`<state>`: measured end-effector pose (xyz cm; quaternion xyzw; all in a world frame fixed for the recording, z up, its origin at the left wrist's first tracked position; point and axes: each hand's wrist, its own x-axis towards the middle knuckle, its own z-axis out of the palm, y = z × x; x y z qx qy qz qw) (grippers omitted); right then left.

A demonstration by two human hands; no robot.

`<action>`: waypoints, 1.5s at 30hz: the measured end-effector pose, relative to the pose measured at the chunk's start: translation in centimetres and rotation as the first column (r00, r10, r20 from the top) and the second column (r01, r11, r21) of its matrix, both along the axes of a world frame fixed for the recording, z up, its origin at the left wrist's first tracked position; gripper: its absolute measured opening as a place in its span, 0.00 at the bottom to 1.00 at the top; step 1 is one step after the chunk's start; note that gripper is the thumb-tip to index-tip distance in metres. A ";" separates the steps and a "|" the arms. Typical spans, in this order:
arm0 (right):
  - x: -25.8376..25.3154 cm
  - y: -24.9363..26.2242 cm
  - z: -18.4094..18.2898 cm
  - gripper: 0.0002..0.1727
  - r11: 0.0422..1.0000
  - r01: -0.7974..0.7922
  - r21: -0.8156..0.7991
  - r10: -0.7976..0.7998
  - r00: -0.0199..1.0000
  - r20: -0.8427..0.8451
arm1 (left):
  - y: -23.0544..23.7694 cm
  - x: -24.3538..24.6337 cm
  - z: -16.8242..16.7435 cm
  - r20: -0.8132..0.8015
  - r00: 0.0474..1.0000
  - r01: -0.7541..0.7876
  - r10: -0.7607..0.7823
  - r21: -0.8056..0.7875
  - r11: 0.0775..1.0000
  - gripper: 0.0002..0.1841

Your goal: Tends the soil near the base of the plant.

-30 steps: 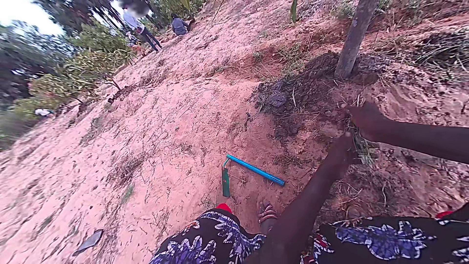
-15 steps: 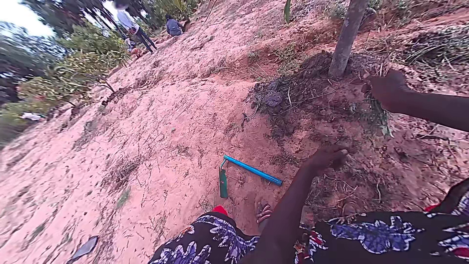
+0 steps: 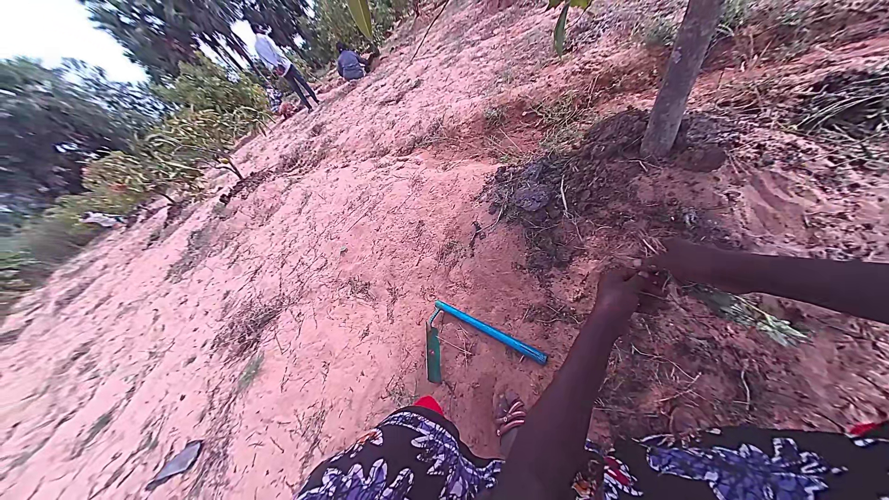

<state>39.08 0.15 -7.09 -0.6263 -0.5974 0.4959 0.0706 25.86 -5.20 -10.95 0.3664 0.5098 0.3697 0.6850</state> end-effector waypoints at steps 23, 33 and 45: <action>-0.9 -0.3 2.1 0.20 0.945 -0.305 0.119 0.267 0.929 0.256 | 1.0 -1.4 -0.3 -0.093 0.970 -0.208 0.225 0.158 0.965 0.13; -1.8 -2.1 5.5 0.25 0.817 -0.488 0.306 0.317 0.824 0.469 | 2.8 -6.7 1.3 0.117 0.836 -0.547 0.536 0.102 0.831 0.14; -1.6 -4.8 7.7 0.16 0.425 -0.763 0.487 0.434 0.644 0.630 | 2.6 -10.2 1.4 0.014 0.802 -0.592 0.597 0.158 0.791 0.26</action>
